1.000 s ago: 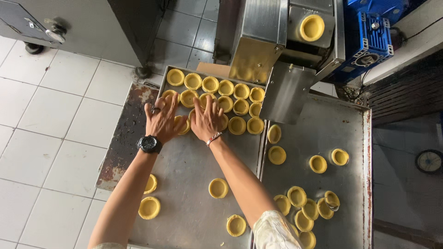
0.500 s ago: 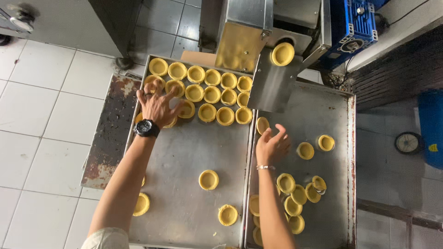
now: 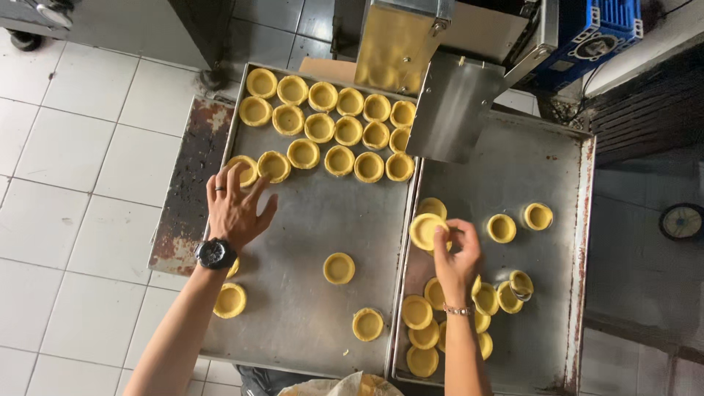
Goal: The person arranges empty tart shells onto baking trays by hand as they come out of a production machine.
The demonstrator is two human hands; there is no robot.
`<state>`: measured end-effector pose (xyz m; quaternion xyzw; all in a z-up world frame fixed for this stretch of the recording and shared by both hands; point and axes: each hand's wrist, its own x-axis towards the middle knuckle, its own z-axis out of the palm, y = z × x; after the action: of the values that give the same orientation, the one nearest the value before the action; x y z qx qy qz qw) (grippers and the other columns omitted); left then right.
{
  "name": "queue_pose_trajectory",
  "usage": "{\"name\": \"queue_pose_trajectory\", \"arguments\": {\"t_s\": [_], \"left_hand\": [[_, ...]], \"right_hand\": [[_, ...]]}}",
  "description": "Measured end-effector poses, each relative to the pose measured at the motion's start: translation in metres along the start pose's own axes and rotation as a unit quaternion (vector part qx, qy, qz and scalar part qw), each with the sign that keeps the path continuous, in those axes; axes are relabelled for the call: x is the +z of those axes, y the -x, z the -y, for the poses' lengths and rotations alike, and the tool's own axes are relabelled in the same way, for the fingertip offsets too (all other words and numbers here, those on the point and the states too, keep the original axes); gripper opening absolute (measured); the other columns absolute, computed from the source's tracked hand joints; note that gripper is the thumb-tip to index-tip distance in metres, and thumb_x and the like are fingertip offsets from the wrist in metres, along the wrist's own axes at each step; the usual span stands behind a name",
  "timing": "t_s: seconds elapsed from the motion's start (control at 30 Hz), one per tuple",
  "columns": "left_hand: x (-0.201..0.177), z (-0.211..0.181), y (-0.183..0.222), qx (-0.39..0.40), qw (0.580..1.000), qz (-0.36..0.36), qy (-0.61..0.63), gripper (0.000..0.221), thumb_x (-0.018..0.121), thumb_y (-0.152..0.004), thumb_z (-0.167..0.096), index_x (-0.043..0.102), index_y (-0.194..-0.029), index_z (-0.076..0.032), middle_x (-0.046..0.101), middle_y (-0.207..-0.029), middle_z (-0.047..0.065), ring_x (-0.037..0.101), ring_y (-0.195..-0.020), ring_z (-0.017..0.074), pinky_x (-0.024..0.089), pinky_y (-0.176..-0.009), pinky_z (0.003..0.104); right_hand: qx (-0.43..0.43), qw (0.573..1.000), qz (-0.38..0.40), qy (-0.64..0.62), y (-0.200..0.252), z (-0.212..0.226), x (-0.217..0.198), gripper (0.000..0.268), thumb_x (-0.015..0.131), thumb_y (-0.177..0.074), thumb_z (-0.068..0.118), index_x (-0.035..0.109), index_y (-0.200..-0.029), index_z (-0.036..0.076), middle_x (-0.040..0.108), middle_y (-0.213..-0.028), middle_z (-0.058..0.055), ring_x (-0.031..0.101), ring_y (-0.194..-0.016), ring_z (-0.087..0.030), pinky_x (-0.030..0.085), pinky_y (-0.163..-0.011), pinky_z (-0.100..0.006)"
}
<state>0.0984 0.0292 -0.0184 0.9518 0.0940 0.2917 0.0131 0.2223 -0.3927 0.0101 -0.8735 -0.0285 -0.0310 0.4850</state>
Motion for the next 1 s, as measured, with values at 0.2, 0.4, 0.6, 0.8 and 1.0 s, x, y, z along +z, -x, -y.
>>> {"name": "queue_pose_trajectory", "arguments": {"t_s": [0.2,0.4,0.6,0.8,1.0], "left_hand": [[0.029,-0.014,-0.008,-0.027,0.997,0.018,-0.073,0.046,0.062,-0.095,-0.063,0.070,-0.127,-0.031,0.062,-0.140,0.016,0.046,-0.145,0.0393,0.031,-0.112,0.055],[0.038,-0.017,-0.015,-0.098,0.985,0.140,0.032,0.067,0.060,-0.097,-0.060,0.052,-0.156,-0.030,0.041,-0.164,0.028,0.035,-0.155,0.0459,0.028,-0.120,0.065],[0.054,0.012,-0.021,-0.087,0.971,0.213,0.065,0.071,0.053,-0.097,-0.064,0.037,-0.164,-0.044,0.031,-0.170,0.026,0.026,-0.159,0.0425,0.013,-0.123,0.069],[-0.014,-0.065,0.018,0.219,0.958,0.108,0.150,0.025,0.056,-0.100,-0.029,0.069,-0.120,-0.020,0.068,-0.113,0.006,0.066,-0.118,0.0314,0.045,-0.106,0.054],[-0.069,-0.110,0.108,0.185,0.949,0.202,0.159,0.073,0.057,-0.103,-0.053,0.042,-0.163,-0.015,0.057,-0.159,0.009,0.055,-0.143,0.0367,0.039,-0.122,0.053]], "right_hand": [[-0.136,0.973,0.166,0.084,0.005,0.075,0.044,0.039,0.084,-0.090,0.022,0.072,-0.126,0.017,0.074,-0.089,-0.013,0.074,-0.091,-0.032,0.059,-0.082,-0.042],[-0.321,0.891,0.185,0.261,-0.016,0.087,0.177,0.065,0.070,-0.096,0.050,0.052,-0.157,0.040,0.050,-0.131,-0.012,0.061,-0.115,-0.035,0.054,-0.092,-0.050],[-0.267,0.925,0.149,0.224,-0.021,0.079,0.202,0.050,0.060,-0.098,0.060,0.059,-0.147,0.050,0.046,-0.132,-0.003,0.059,-0.119,-0.031,0.052,-0.096,-0.054],[-0.052,0.984,-0.118,0.120,-0.020,-0.018,0.069,0.034,0.063,-0.104,0.020,0.053,-0.136,0.017,0.050,-0.122,-0.015,0.055,-0.119,-0.040,0.042,-0.105,-0.049],[0.023,0.991,-0.023,0.128,0.017,-0.072,-0.014,0.029,0.076,-0.096,0.033,0.072,-0.108,0.007,0.073,-0.106,-0.009,0.070,-0.100,-0.023,0.056,-0.089,-0.035]]}}
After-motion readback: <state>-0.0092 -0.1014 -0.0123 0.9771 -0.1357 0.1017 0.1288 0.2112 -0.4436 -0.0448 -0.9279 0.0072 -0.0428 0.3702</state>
